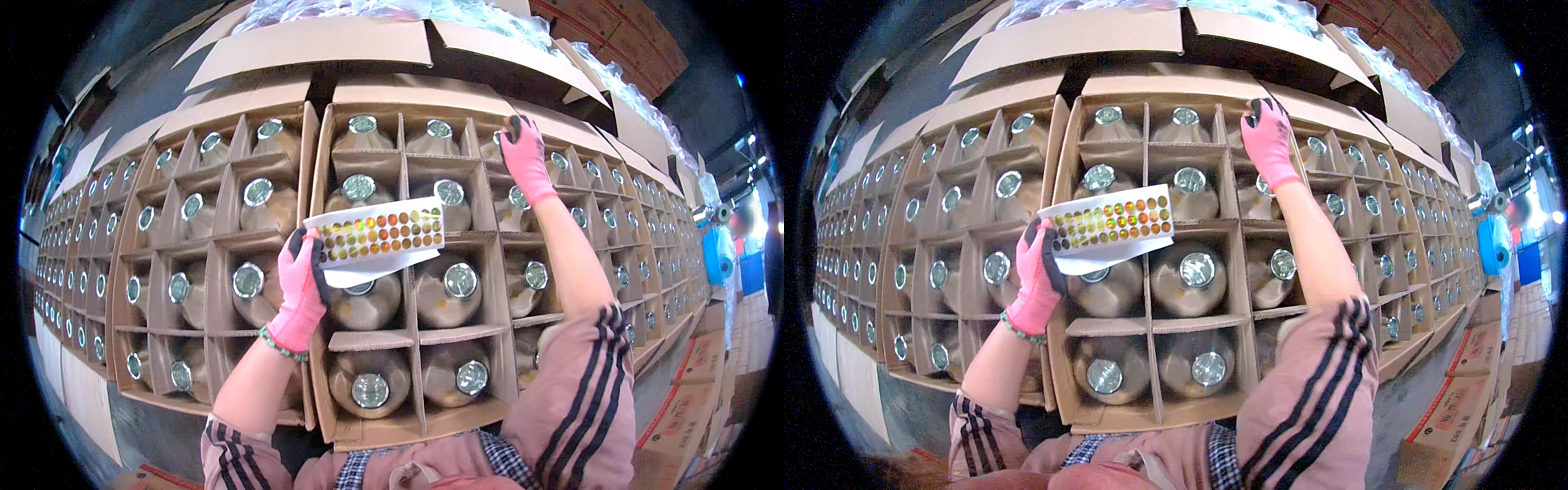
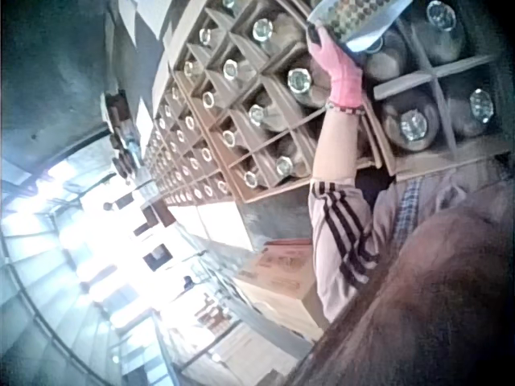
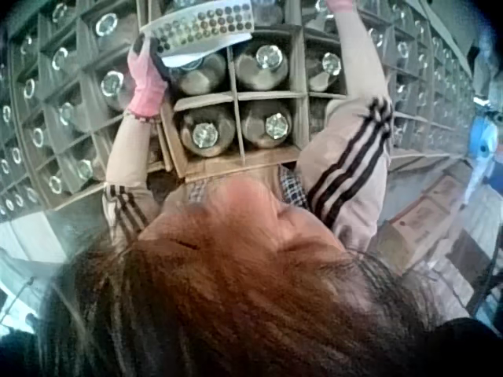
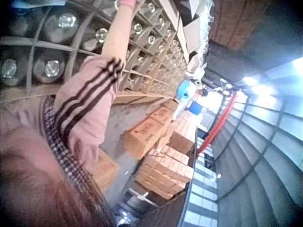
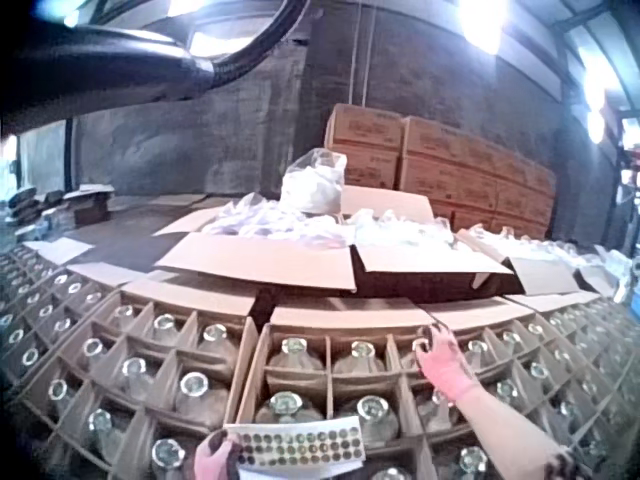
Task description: The person applies round gold stickers to the lids of glass jars arranged in cardboard boxes. They peel individual stickers from a sheet and press them onto the jar tops one by one.
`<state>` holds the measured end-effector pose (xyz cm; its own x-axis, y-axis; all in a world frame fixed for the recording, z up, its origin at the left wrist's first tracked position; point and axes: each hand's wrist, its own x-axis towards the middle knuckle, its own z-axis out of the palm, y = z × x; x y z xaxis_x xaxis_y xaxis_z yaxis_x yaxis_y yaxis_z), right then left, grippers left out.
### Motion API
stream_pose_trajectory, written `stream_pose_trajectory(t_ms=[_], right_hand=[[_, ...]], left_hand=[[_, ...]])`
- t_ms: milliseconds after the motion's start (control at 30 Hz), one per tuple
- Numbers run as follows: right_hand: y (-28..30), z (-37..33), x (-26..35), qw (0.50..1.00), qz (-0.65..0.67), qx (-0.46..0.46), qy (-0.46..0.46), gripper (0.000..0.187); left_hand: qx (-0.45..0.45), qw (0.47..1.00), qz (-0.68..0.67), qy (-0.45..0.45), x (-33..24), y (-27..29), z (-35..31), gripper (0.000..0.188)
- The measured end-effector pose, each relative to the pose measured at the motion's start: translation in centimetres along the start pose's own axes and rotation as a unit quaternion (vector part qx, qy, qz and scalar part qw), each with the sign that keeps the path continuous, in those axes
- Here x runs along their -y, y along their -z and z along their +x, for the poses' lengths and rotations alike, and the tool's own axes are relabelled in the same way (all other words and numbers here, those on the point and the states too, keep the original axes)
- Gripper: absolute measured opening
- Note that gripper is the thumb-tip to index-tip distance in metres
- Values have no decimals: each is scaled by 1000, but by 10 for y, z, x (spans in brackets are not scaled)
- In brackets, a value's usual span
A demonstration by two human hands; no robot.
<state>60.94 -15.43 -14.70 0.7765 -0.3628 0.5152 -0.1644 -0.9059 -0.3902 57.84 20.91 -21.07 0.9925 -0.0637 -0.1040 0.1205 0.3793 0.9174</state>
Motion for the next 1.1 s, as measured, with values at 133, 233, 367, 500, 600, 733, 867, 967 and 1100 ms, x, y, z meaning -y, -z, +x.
stream_pose_trajectory(t_ms=[133, 233, 367, 500, 600, 733, 867, 967, 1100], right_hand=[[58, -89, 89, 934, 325, 144, -36, 45], [77, -136, 117, 937, 301, 177, 6, 57], [119, -177, 144, 900, 379, 154, -154, 22], [157, -231, 144, 917, 349, 91, -168, 15], [178, -266, 143, 890, 377, 94, -240, 19], [195, -288, 136, 928, 311, 22, -204, 21], [210, -287, 143, 922, 326, 22, -206, 18], [211, -293, 142, 922, 325, 26, -209, 20], [214, -284, 163, 898, 382, 67, -208, 26]], left_hand=[[37, 999, -5, -28, 0, 11, 1, 21], [94, 995, -31, -33, -5, 4, -4, 20], [198, 977, -67, 40, -20, -15, -34, 18], [386, 922, -6, 28, -39, -30, -75, 31], [433, 899, -29, 60, -23, -30, -89, 22], [454, 885, 33, 99, -23, -29, -103, 31], [460, 881, 17, 113, -17, -25, -120, 40], [458, 881, 0, 118, -33, -42, -130, 29], [491, 863, 93, 67, -28, -33, -123, 17]])
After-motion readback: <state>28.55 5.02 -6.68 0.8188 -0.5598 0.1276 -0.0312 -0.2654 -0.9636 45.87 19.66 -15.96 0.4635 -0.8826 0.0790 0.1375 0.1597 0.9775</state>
